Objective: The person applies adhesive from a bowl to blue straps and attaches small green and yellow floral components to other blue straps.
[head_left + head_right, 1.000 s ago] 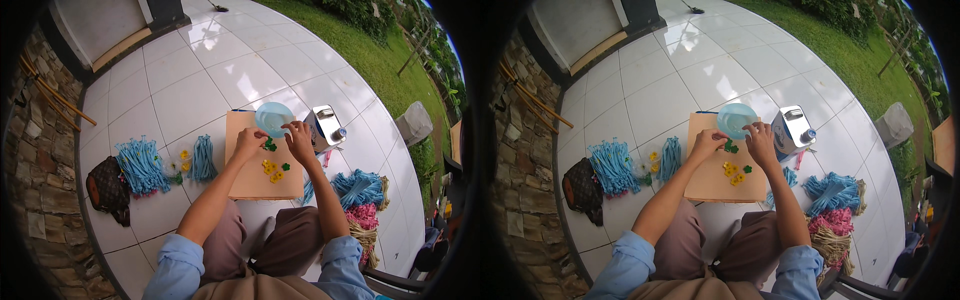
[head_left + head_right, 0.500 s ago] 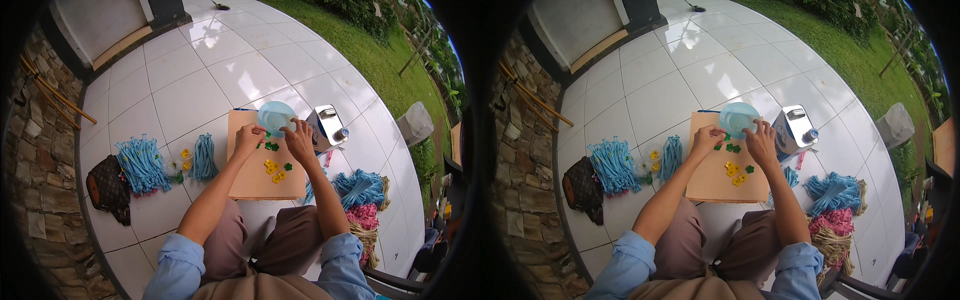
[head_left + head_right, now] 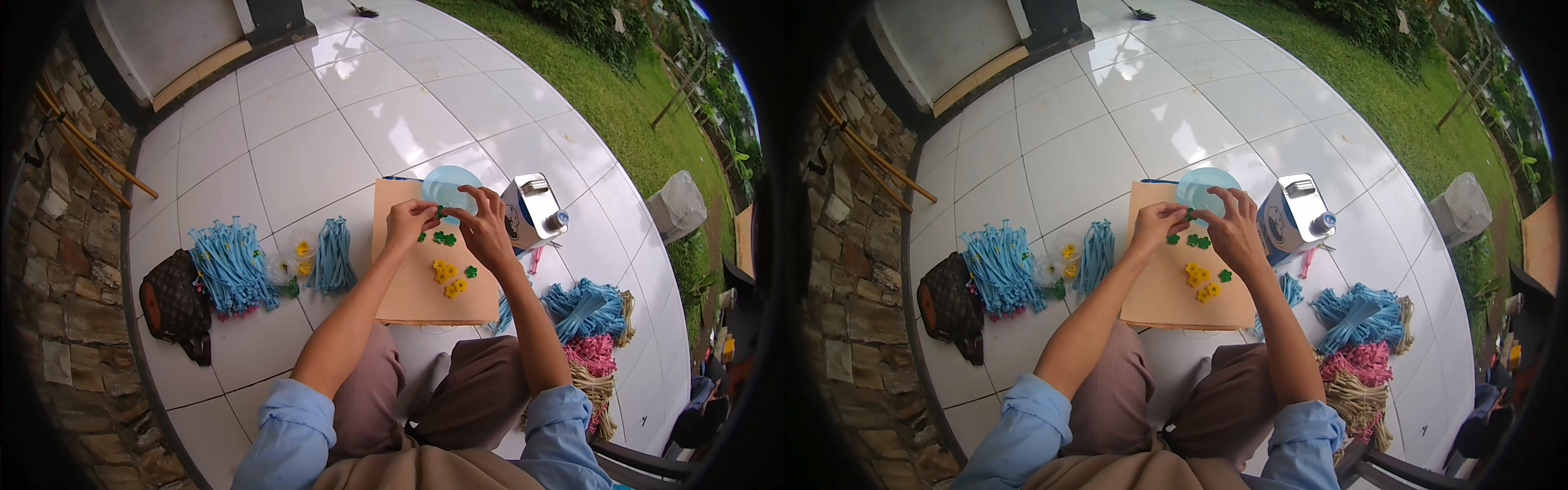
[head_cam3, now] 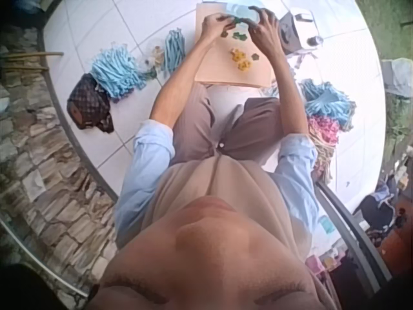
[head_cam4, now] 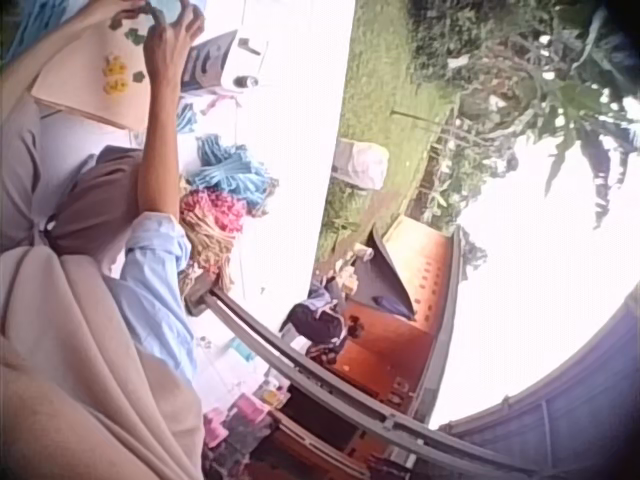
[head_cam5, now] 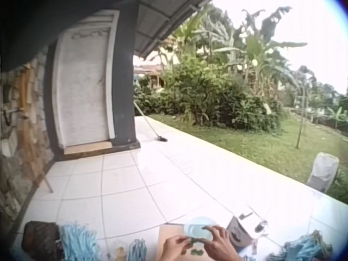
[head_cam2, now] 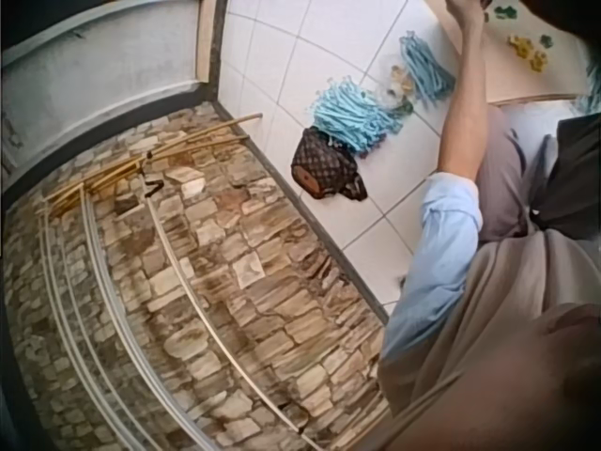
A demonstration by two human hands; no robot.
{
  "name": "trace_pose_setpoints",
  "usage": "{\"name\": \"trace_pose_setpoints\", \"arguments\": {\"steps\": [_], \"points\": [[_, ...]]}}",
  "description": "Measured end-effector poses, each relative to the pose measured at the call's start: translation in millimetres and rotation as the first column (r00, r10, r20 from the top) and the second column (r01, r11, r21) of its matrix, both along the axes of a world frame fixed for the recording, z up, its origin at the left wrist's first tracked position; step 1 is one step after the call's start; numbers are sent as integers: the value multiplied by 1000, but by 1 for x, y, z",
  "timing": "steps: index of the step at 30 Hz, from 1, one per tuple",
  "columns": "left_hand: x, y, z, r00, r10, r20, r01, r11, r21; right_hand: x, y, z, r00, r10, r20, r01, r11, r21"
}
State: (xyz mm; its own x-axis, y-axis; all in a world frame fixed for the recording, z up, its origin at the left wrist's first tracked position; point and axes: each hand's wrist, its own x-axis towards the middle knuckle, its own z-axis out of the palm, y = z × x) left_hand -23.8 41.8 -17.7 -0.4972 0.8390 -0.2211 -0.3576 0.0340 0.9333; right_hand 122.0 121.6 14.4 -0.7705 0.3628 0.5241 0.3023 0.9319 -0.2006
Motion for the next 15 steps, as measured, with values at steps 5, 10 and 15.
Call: {"name": "trace_pose_setpoints", "arguments": {"steps": [5,10,15], "points": [[-1,-1,1,999,-1,35,1,1000,-8,-1,-1,1,1000,-2,28,1,999,51],[-3,-1,-1,998,-4,64,5,1000,-8,-1,1,3,998,23,53,-30,991,134],[-3,-1,-3,996,5,88,-3,1000,-16,-1,0,5,999,15,33,-19,994,108]]}}
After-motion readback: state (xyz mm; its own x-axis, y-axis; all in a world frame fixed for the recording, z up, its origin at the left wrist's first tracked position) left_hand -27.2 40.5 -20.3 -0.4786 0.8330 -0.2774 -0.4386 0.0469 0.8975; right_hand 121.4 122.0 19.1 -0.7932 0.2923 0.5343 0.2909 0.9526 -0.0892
